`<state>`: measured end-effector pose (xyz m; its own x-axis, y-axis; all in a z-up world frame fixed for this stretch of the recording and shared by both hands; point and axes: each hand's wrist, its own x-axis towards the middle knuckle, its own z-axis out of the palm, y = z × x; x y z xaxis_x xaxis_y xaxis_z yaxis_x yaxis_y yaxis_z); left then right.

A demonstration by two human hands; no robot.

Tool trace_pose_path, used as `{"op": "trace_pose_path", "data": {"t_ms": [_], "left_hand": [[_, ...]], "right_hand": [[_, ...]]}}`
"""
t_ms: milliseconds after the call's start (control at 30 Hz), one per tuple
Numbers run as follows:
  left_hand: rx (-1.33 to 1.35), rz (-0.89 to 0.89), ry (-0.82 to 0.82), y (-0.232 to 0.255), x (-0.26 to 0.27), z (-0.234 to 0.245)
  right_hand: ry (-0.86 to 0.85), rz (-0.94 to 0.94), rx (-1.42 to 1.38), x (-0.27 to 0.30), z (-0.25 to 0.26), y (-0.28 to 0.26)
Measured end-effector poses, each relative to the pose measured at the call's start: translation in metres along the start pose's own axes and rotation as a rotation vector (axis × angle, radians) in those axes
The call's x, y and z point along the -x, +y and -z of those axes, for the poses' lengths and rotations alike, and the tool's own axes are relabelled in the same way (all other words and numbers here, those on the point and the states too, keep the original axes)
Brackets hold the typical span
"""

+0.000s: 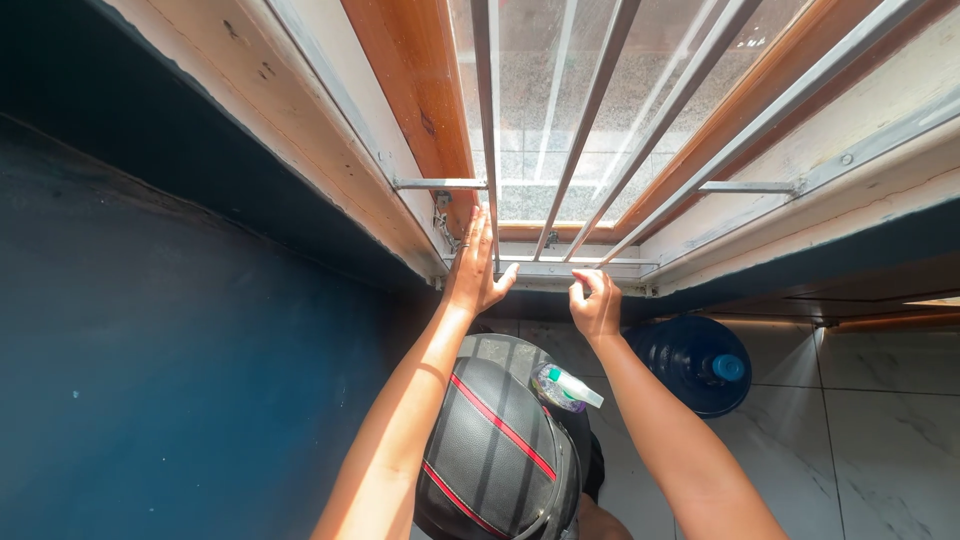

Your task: The recorder uses a spray bottle and a yellow cloth to clean a window and its wooden frame.

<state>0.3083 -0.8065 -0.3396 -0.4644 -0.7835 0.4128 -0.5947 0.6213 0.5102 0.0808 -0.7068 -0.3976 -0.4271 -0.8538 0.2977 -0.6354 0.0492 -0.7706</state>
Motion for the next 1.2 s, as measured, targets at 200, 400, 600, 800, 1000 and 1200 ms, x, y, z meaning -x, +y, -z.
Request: {"op": "trace_pose_path", "data": {"t_ms": [200,400,600,800,1000,1200], "left_hand": [[-0.012,-0.032,0.013,0.003,-0.006,0.007],[-0.066,-0.059,0.012,-0.007,-0.005,0.0],[-0.062,-0.133,0.072,-0.013,-0.007,-0.001],[-0.046,-0.07,0.038,-0.018,-0.004,-0.017],[-0.035,-0.065,0.056,-0.016,-0.005,-0.018],[-0.023,-0.061,0.052,-0.016,-0.004,-0.015]], "right_hand": [[-0.219,-0.037,0.094,-0.013,-0.026,0.031],[-0.164,-0.158,-0.095,-0.032,-0.063,0.03],[-0.077,-0.199,0.074,-0.043,-0.076,0.019],[-0.012,-0.312,-0.007,-0.051,-0.097,0.036],[0.102,-0.336,-0.19,-0.046,-0.13,0.062],[-0.081,-0.297,-0.014,-0.048,-0.111,0.045]]}}
